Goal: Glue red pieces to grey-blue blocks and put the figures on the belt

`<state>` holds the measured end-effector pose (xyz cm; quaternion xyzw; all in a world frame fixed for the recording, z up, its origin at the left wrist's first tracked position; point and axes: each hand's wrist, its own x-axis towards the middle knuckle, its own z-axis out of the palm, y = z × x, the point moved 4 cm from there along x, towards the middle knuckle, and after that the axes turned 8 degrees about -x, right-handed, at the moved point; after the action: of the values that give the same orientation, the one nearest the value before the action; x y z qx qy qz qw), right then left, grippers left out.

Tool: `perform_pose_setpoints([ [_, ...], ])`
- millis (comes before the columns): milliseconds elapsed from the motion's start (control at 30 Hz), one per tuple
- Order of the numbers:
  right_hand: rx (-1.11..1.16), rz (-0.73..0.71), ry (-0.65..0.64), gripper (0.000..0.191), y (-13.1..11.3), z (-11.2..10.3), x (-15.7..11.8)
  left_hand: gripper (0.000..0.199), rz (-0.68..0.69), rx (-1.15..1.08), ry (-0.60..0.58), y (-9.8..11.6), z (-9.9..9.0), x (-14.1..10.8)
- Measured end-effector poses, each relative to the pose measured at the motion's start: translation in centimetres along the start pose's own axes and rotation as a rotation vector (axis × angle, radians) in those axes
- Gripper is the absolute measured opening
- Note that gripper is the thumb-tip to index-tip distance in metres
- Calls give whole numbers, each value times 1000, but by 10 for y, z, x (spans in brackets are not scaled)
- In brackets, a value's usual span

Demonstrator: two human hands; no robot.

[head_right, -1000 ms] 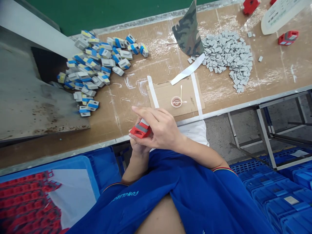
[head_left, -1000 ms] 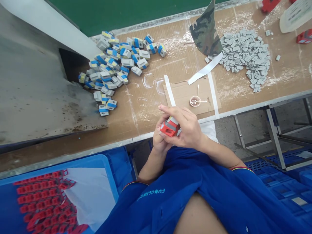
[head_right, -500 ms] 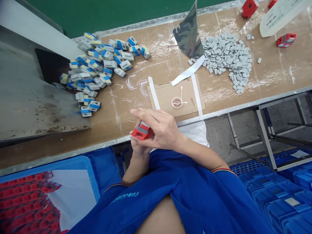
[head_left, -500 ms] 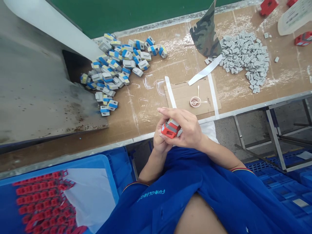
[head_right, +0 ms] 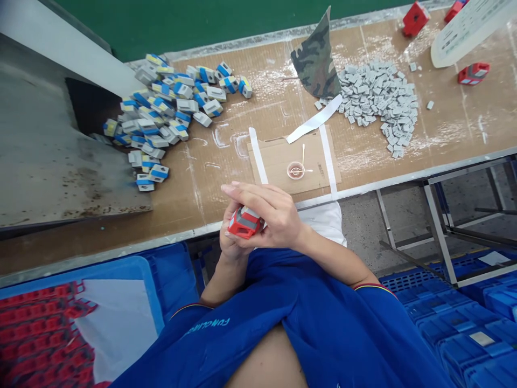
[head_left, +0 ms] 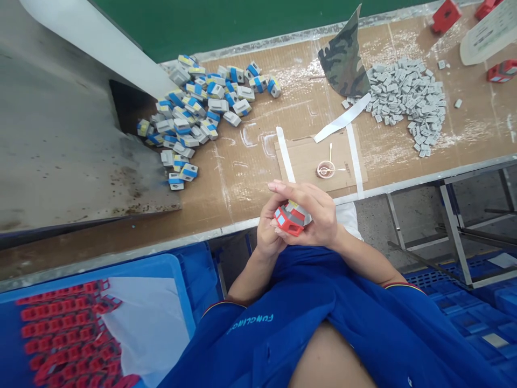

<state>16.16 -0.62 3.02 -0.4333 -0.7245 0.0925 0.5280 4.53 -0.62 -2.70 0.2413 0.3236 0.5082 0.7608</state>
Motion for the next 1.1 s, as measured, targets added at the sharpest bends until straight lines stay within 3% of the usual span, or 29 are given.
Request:
perform_pose_setpoints([
  [333, 8, 9, 6, 63, 1, 1, 0, 61, 22, -17, -20, 4, 4, 0],
  [633, 8, -17, 74, 63, -1, 4, -3, 67, 11, 36, -69, 4, -4, 5],
  [900, 66, -38, 179, 72, -5, 3, -8, 66, 60, 166, -201, 17, 0, 2],
  [1100, -40, -31, 169, 64, -4, 3, -8, 68, 65, 137, -170, 19, 3, 3],
])
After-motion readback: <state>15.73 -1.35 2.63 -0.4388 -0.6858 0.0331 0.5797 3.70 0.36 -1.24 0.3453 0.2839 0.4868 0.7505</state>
